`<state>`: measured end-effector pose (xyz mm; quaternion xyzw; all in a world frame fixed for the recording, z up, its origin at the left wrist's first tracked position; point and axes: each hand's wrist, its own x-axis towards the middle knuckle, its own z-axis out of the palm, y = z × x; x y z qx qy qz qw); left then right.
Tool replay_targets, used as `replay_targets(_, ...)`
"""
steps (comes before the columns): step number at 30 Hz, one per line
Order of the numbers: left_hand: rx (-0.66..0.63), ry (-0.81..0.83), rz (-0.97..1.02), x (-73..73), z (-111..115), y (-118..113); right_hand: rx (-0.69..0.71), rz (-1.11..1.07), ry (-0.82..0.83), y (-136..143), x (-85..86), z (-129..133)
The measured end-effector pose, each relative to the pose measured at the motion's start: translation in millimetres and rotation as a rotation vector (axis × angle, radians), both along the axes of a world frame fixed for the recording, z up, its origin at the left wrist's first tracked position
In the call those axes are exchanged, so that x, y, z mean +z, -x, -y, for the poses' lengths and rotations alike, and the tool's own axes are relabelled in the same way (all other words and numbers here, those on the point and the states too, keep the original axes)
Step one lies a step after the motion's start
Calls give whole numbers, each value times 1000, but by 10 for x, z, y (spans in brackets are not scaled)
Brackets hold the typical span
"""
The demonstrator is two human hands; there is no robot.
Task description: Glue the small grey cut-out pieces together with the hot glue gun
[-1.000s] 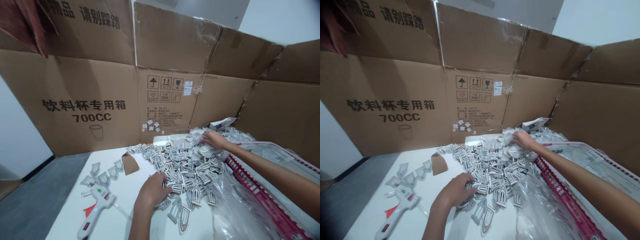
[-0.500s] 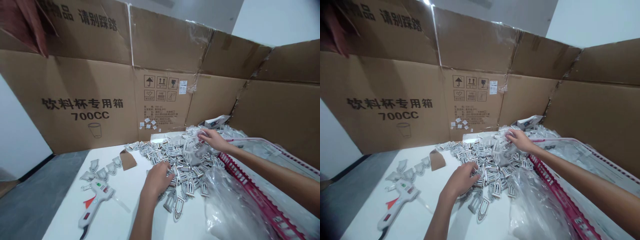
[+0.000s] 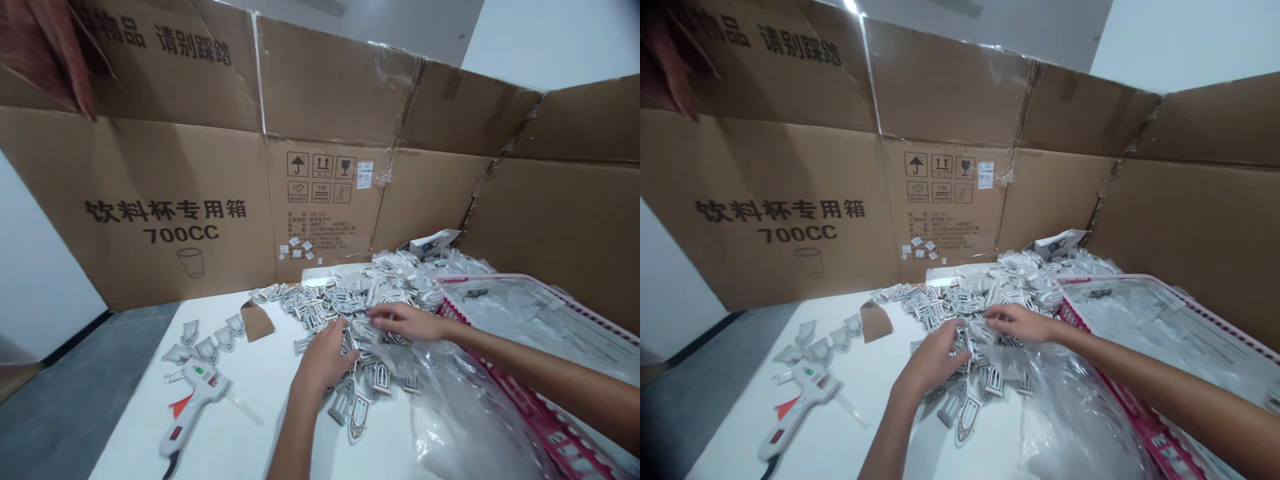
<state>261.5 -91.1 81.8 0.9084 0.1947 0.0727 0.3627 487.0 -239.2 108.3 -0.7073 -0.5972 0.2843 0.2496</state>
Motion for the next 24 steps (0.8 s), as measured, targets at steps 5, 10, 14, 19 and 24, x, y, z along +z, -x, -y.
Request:
replay_targets(5,-14,-112,69,-118,36,-101,1,420,-25,114,-278,11)
replay_targets(10,-72,-145,76,-186,120,-177,-97,420,-63,128,-529,-153)
replay_targets(14,-67,-132,80,-173,146,-177,-190,196,-65,26,-552,-313)
replay_targets(19,58,-44,179,-144,118,-182,-195,-6,-179,43,-364,-310)
replay_targets(24,102,80,310,-66,58,-201,-144,-211,-297,157,-182,-217)
